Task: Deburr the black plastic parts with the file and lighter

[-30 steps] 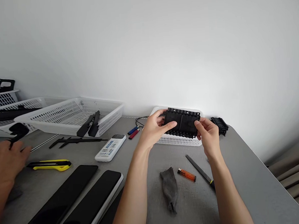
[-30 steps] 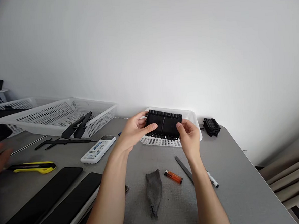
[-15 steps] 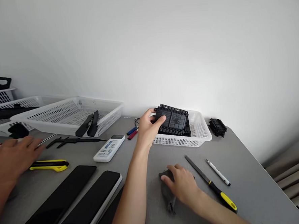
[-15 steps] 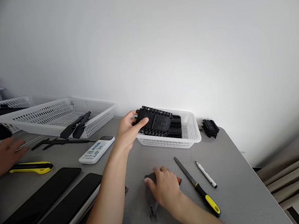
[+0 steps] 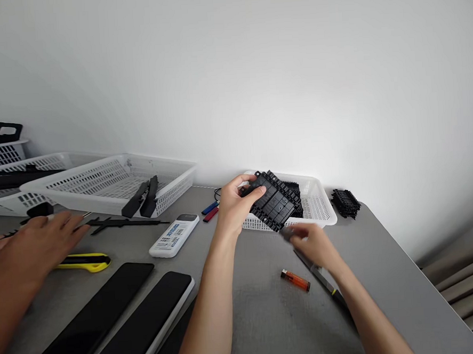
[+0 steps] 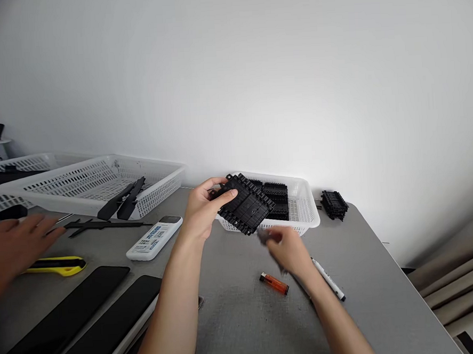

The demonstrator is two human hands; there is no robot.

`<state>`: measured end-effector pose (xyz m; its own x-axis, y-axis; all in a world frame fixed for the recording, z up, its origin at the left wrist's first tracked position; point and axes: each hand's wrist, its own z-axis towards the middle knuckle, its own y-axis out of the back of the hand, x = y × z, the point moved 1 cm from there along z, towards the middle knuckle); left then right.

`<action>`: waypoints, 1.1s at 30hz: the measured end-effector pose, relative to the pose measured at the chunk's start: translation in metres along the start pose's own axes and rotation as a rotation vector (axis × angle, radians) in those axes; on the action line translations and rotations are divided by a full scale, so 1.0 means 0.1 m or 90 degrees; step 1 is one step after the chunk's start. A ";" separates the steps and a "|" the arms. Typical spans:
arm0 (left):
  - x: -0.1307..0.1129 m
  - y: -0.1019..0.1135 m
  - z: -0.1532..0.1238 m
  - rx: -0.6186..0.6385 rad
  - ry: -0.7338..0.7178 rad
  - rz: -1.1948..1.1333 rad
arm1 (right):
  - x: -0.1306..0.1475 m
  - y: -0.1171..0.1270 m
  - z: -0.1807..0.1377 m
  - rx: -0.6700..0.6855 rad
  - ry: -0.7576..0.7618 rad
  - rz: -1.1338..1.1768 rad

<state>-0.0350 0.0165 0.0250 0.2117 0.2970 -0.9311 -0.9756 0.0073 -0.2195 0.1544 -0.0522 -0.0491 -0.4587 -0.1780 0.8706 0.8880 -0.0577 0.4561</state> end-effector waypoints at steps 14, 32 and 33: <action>-0.02 -0.06 -0.01 0.039 0.023 0.022 | 0.39 0.16 0.46 -0.293 0.101 0.388; 0.01 -0.44 -0.12 0.135 0.207 -0.287 | 0.43 0.19 0.42 -0.183 0.143 0.325; 0.01 -0.42 -0.11 0.135 0.192 -0.263 | 0.41 0.24 0.42 -0.162 0.125 0.326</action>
<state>0.0063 0.0059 0.0303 0.5564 -0.0571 -0.8289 -0.7914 0.2674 -0.5497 0.1552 -0.0194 0.0050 0.0222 -0.4225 0.9061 0.9851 -0.1453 -0.0919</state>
